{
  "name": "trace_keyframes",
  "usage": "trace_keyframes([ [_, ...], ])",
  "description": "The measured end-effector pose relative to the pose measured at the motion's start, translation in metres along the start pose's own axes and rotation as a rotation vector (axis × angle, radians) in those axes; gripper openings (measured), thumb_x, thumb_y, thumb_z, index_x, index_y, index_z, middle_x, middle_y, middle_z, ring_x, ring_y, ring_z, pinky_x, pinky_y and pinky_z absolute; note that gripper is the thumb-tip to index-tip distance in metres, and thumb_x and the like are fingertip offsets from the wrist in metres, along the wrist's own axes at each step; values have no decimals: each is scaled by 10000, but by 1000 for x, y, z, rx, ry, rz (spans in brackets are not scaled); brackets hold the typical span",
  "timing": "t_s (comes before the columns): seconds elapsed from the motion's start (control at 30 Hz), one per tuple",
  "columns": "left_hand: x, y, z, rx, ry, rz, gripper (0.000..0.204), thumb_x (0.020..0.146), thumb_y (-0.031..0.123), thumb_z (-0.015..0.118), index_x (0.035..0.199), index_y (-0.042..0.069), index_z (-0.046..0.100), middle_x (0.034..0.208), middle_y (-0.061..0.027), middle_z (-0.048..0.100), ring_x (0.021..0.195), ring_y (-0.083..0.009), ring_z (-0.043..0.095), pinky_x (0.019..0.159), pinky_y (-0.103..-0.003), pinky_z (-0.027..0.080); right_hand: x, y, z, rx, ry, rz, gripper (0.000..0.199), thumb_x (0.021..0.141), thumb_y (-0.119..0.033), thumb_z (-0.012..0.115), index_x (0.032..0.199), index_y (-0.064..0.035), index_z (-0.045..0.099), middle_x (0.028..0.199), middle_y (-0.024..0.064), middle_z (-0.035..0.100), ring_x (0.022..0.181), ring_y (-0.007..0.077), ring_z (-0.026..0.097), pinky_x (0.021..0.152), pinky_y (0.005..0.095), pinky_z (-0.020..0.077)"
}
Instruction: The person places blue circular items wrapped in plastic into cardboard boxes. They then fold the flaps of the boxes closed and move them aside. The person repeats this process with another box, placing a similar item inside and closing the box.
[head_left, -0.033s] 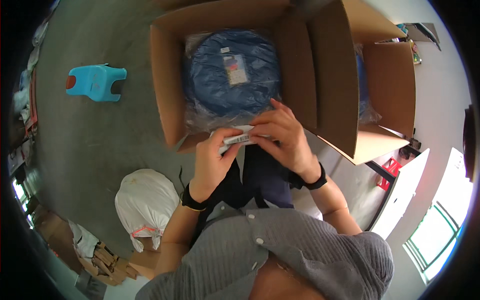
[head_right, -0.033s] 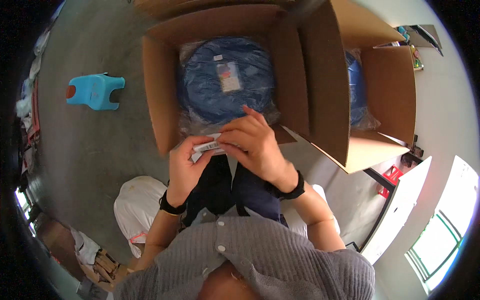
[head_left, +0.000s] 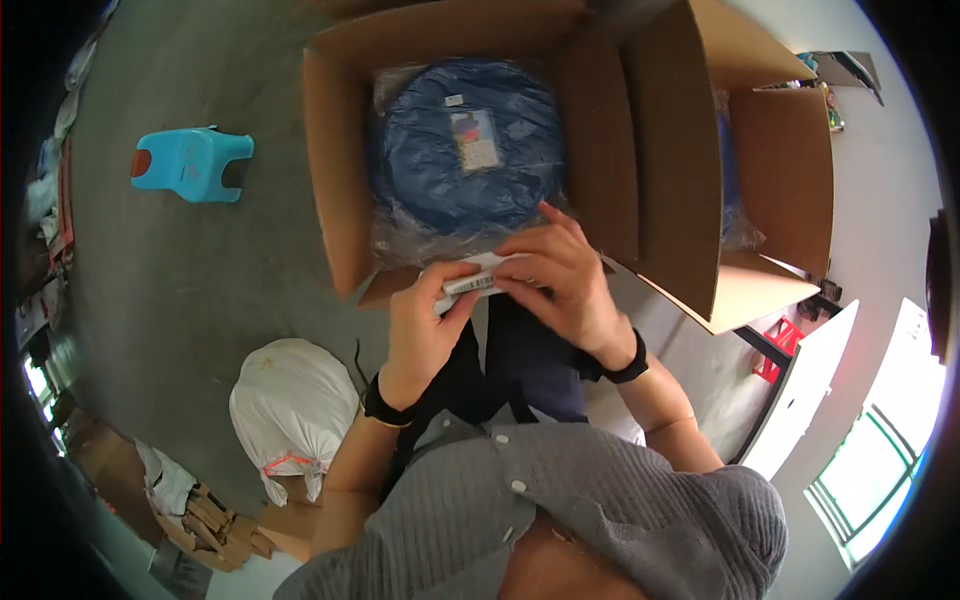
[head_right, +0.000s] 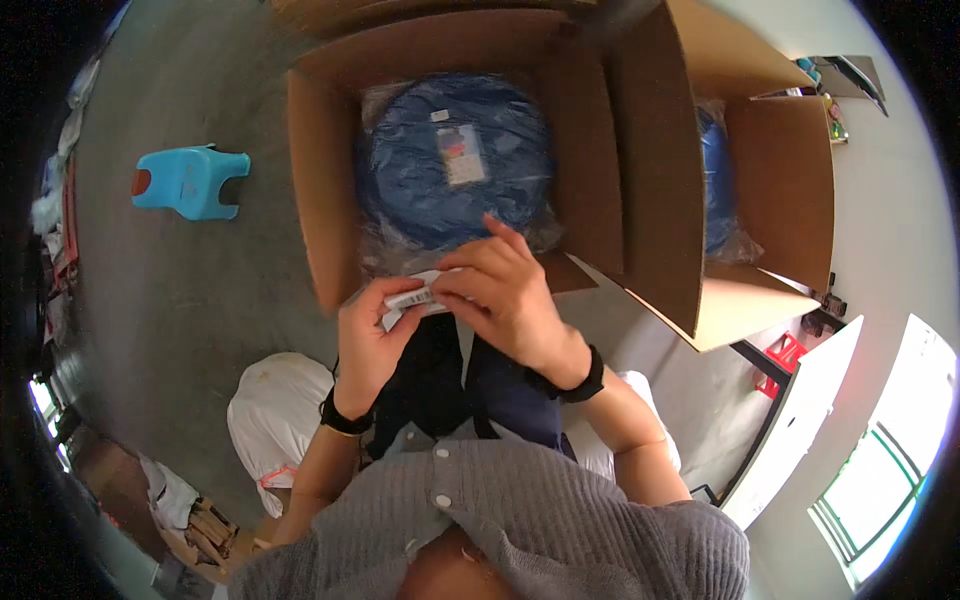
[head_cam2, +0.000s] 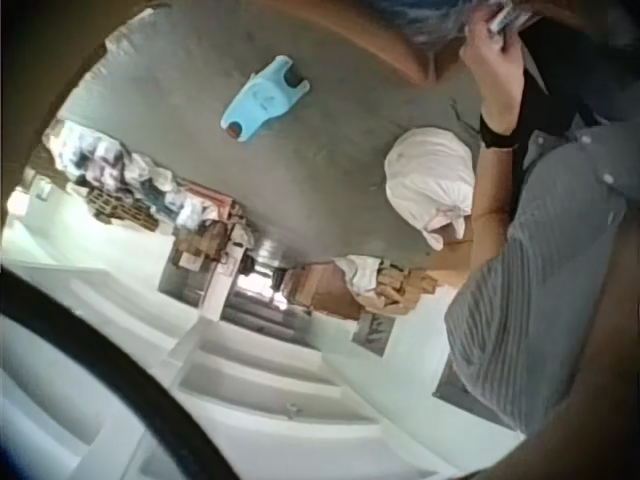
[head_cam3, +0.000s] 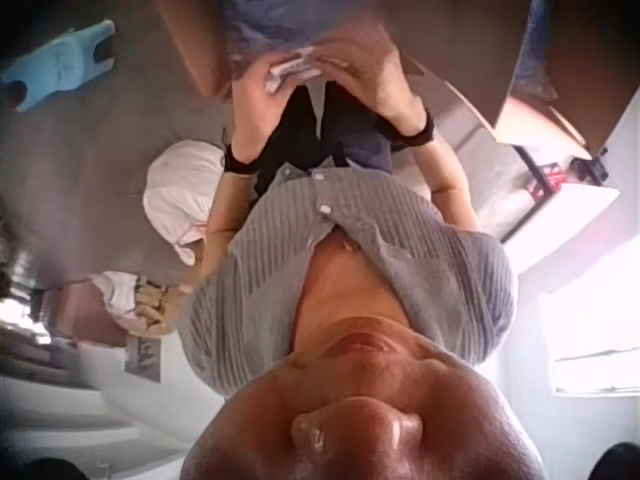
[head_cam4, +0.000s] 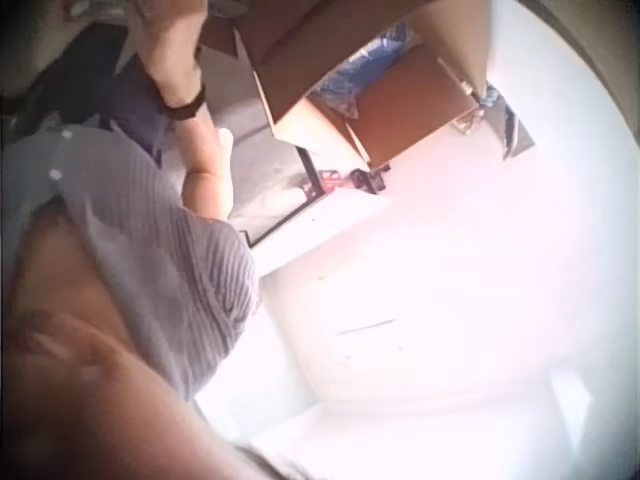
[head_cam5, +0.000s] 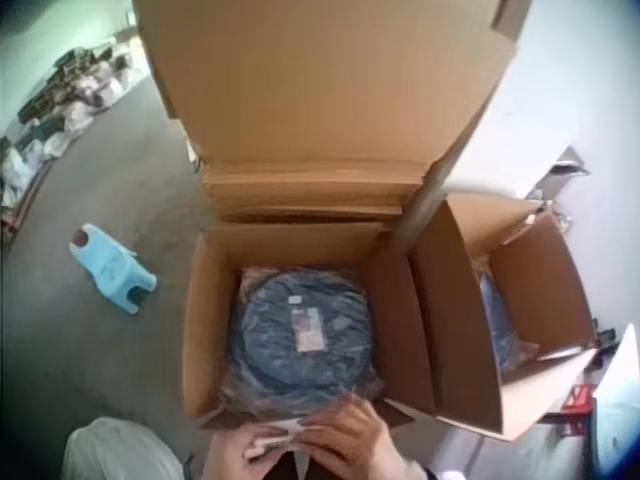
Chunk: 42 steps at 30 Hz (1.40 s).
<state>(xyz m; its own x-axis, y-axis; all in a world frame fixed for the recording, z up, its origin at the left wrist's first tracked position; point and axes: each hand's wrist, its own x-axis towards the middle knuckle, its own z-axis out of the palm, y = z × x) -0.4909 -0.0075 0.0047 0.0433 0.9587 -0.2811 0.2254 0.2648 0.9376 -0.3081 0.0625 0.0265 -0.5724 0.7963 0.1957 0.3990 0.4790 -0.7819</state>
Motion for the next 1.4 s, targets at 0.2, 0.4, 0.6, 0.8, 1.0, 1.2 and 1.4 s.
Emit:
trace_keyframes([
  [0.2, -12, -100, -36, -64, 64, -30, 891, 674, 235, 793, 1354, -33, 283, 1290, -202, 435, 1164, -262, 465, 964, -362, 367, 35, 60, 63, 611, 77, 362, 117, 769, -22, 655, 877, -25, 611, 896, 80, 642, 846, 171, 613, 840, 346, 473],
  [0.4, -16, -247, 12, 11, 210, -191, 884, 794, 388, 673, 1387, -50, 184, 1384, -257, 301, 1271, -342, 346, 1034, -400, 289, 82, 342, 146, 683, 142, 734, 195, 840, -124, 633, 968, 1, 556, 800, 67, 611, 731, 122, 595, 644, 250, 495],
  [0.6, -34, -332, 63, 426, 135, -314, 840, 737, 442, 686, 1310, -58, 328, 1127, -264, 531, 981, -403, 552, 841, -466, 415, 95, 603, 238, 117, 110, 669, 261, 778, -172, 708, 907, -5, 554, 768, 63, 601, 701, 126, 557, 630, 249, 464],
  [0.8, -59, -349, 75, 561, 240, -246, 769, 753, 500, 642, 1276, 2, 380, 1071, -240, 543, 910, -429, 568, 759, -519, 421, 130, 629, 298, 280, 269, 519, 316, 722, -197, 761, 865, -4, 556, 757, 63, 599, 692, 143, 553, 648, 263, 459],
  [1.0, -49, -344, 74, 626, 225, -208, 717, 780, 512, 608, 1279, 46, 388, 1109, -224, 532, 928, -437, 562, 777, -532, 412, 129, 651, 303, 314, 216, 576, 362, 694, -210, 787, 879, -1, 556, 778, 67, 606, 714, 147, 568, 670, 262, 474],
  [1.2, -46, -341, 74, 619, 184, -215, 729, 781, 521, 602, 1281, 38, 385, 1114, -218, 535, 945, -441, 557, 797, -546, 401, 126, 649, 307, 381, 275, 573, 364, 693, -196, 785, 878, 13, 551, 788, 85, 621, 717, 135, 585, 661, 259, 481],
  [1.4, -51, -343, 76, 663, 190, -224, 739, 770, 527, 613, 1279, 37, 396, 1133, -218, 515, 948, -445, 551, 823, -550, 389, 125, 651, 306, 267, 272, 522, 383, 688, -226, 779, 883, 26, 566, 750, 108, 623, 677, 159, 586, 645, 278, 481],
])
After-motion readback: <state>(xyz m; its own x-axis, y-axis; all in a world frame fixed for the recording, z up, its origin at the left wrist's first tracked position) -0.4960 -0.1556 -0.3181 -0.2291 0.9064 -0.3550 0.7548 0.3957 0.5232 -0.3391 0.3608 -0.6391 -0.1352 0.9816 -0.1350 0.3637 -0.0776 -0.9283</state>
